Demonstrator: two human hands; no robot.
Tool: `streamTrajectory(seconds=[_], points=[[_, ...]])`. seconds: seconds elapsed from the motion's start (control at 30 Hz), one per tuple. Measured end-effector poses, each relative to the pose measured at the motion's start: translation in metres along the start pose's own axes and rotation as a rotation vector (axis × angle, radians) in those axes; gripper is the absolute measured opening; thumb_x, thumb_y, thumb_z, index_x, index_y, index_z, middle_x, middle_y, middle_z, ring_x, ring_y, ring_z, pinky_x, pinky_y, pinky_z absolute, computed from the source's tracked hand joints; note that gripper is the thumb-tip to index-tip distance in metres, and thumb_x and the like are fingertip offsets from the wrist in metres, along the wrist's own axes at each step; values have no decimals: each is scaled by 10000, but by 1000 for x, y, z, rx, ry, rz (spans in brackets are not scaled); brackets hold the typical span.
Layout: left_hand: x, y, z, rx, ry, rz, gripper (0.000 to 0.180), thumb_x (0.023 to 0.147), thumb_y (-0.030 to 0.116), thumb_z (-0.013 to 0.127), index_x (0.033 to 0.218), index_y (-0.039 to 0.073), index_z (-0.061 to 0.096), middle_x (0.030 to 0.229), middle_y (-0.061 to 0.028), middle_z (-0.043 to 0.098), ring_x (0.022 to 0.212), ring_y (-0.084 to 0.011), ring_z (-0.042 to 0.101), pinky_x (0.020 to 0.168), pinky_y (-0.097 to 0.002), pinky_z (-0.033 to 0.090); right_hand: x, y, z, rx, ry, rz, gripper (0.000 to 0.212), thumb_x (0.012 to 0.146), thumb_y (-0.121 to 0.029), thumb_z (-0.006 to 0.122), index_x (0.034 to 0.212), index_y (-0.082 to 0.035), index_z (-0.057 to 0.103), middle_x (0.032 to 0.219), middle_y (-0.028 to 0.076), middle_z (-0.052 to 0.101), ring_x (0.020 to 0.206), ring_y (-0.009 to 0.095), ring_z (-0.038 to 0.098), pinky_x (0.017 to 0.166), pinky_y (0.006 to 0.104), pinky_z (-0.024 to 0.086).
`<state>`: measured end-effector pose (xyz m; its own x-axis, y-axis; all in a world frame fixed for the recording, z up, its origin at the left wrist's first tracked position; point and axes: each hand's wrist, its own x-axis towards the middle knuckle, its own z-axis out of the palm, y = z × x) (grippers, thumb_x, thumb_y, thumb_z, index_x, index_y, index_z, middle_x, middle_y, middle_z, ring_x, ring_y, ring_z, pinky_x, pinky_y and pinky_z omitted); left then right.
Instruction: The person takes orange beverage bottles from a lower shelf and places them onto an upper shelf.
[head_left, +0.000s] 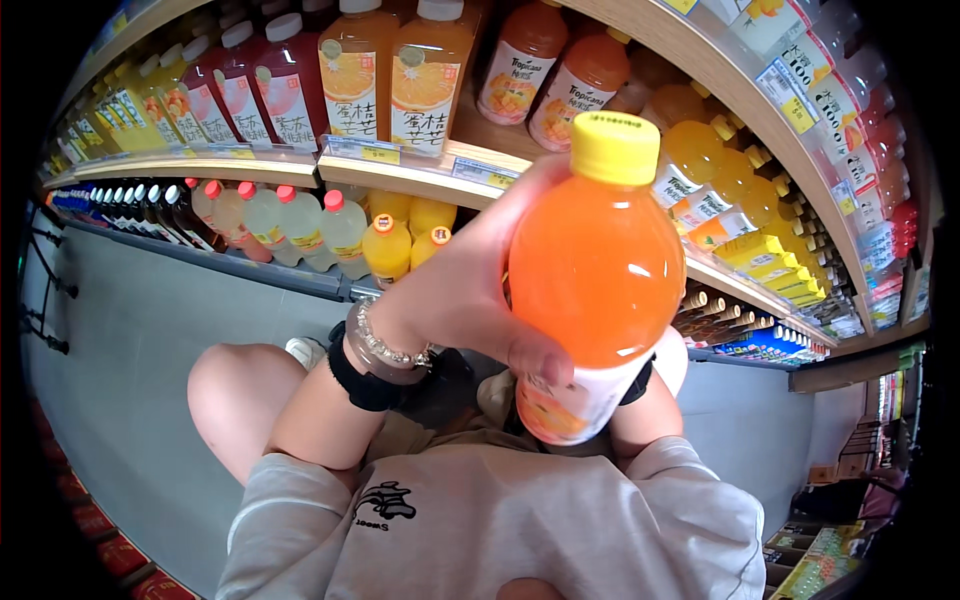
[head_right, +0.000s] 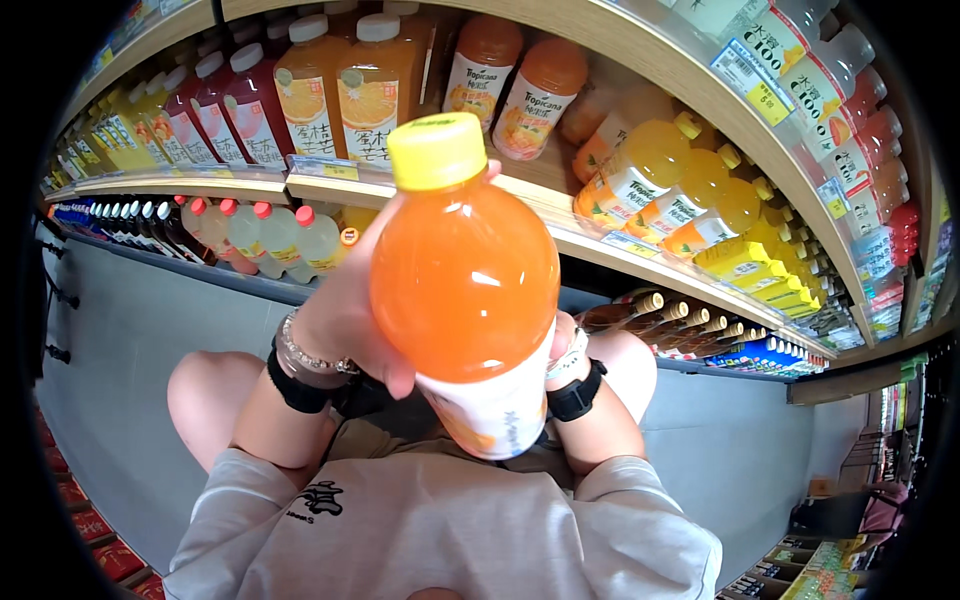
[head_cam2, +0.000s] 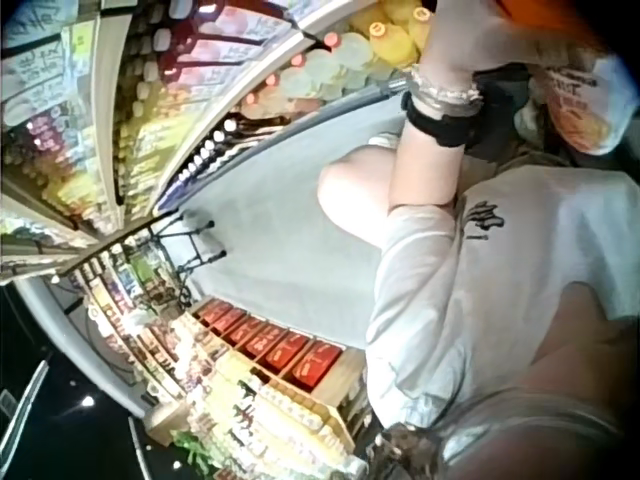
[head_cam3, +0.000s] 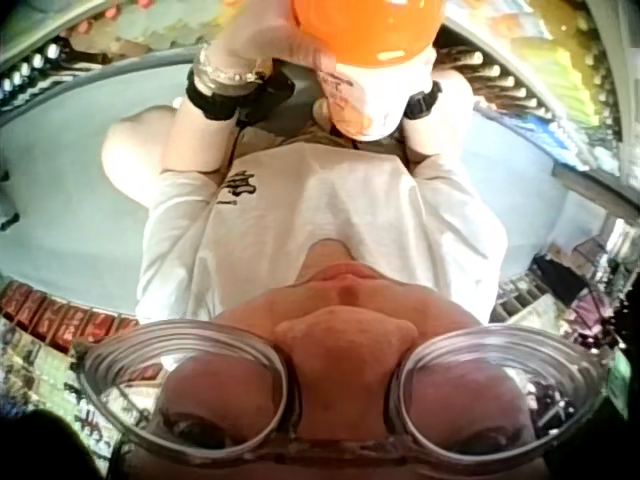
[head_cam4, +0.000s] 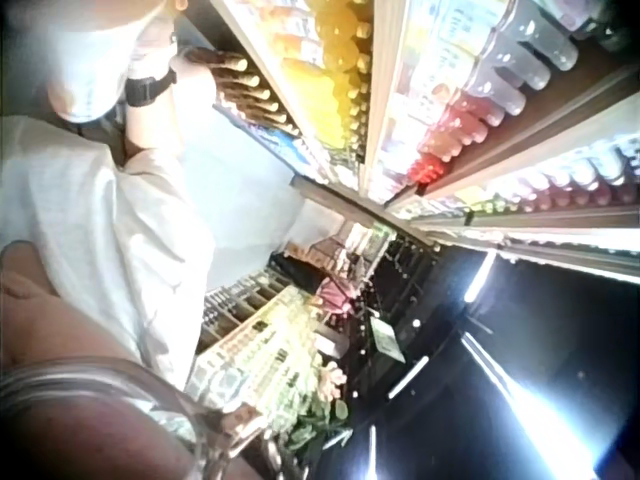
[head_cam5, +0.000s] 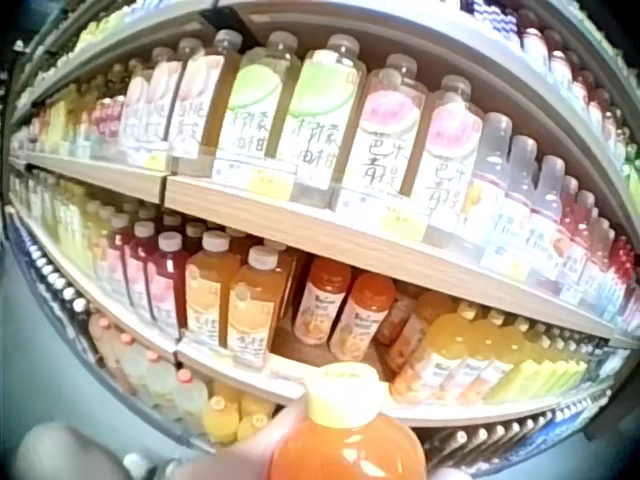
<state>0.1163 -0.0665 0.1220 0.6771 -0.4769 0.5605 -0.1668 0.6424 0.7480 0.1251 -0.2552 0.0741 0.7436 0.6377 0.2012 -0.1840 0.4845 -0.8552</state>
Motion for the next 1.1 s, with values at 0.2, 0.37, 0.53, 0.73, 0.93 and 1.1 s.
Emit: streamTrajectory(seconds=[0.2,0.37,0.53,0.73,0.93,1.1], points=[[-4,-5,15,13,80,-29,1013,521,199,889,1323,14,299,1238,-82,494,1136,-157,490,955,-321,416,-5,5,-15,20,-2,11,813,679,-238,781,1345,-21,368,1284,128,505,1158,221,509,979,360,414],[-3,-6,14,399,98,222,945,512,181,879,1282,16,356,1198,-101,508,1103,-174,511,931,-304,430,3,8,-26,-22,16,5,768,717,-251,770,1346,-38,383,1293,123,507,1162,214,512,975,363,426],[-4,-6,7,329,104,219,981,507,144,884,1304,35,322,1217,-84,484,1120,-164,490,946,-307,421,4,3,-13,-70,155,8,739,747,-270,755,1347,-41,389,1301,123,504,1167,211,510,975,366,426],[-7,-6,-2,149,122,144,1021,495,99,882,1325,66,288,1221,-66,479,1135,-157,479,959,-314,414,2,-18,6,-310,262,-4,843,742,-343,758,1390,-39,313,1320,137,482,1192,225,490,1015,367,364],[-2,-15,-20,190,211,124,997,499,108,885,1308,79,303,1227,-76,467,1151,-167,470,966,-323,408,3,-25,36,-608,240,-209,1271,557,-211,888,1454,-57,1,1306,159,475,1245,263,438,1039,383,330],[1,-27,-24,318,209,88,985,502,141,893,1298,84,315,1210,-84,461,1150,-182,469,978,-330,395,10,-2,33,-912,350,-65,1038,532,-164,881,1361,-37,268,1274,114,482,1177,217,493,979,358,409]])
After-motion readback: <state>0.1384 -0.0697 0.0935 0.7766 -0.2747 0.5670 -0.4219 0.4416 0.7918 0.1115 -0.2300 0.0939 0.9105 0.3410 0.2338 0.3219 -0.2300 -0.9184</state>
